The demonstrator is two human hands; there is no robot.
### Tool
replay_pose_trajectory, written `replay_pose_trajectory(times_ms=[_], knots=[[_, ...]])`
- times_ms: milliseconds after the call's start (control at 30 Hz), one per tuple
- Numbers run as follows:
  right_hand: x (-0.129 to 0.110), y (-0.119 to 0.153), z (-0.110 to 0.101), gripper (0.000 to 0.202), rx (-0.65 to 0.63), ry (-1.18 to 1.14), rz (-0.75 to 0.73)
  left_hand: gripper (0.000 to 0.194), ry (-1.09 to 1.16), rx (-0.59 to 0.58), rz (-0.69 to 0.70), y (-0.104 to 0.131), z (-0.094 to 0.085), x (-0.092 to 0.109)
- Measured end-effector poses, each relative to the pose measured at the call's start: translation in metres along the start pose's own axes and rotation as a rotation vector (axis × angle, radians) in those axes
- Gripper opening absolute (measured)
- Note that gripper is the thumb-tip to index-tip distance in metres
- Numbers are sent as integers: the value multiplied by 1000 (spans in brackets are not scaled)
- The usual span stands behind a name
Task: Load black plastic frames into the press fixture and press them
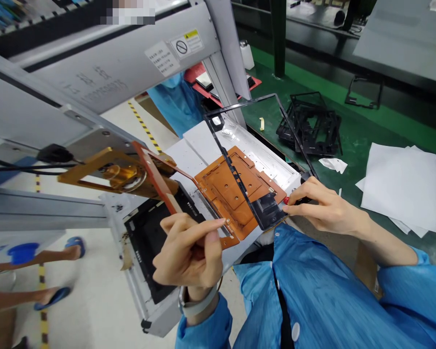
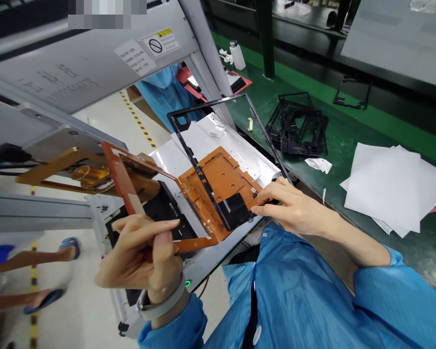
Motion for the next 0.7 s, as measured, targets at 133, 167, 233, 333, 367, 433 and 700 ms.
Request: replay_pose_trajectory(times_ms=[133, 167, 233, 333, 367, 433, 700], knots=[[-2, 0, -5, 41, -4, 38, -9, 26, -18, -105, 155, -16, 13, 20], [-2, 0, -6, 43, -15, 47, -8, 26, -40, -144, 160, -19, 18, 22], [-3, 0, -7, 44, -43, 65, -7, 24, -73, -215, 156, -22, 24, 24], [-5, -3, -7, 44, -80, 91, -8, 24, -90, -280, 161, -22, 29, 24], [-5, -4, -7, 44, -83, 93, -9, 24, -88, -288, 163, -21, 30, 23], [-3, -3, -9, 45, -70, 92, 2, 23, -81, -284, 160, -20, 30, 21], [90, 117, -85, 12, 62, 430, 568, 14, -1, -218, 165, -14, 17, 12]])
Point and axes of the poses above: each hand's wrist, its own y-axis away from the middle knuckle, its own z-axis out of the palm, x = y × z, the point moved 8 cm from there along -y, towards the middle knuckle, and after that the axes turned 6 degrees about y, right-handed, at the moved point
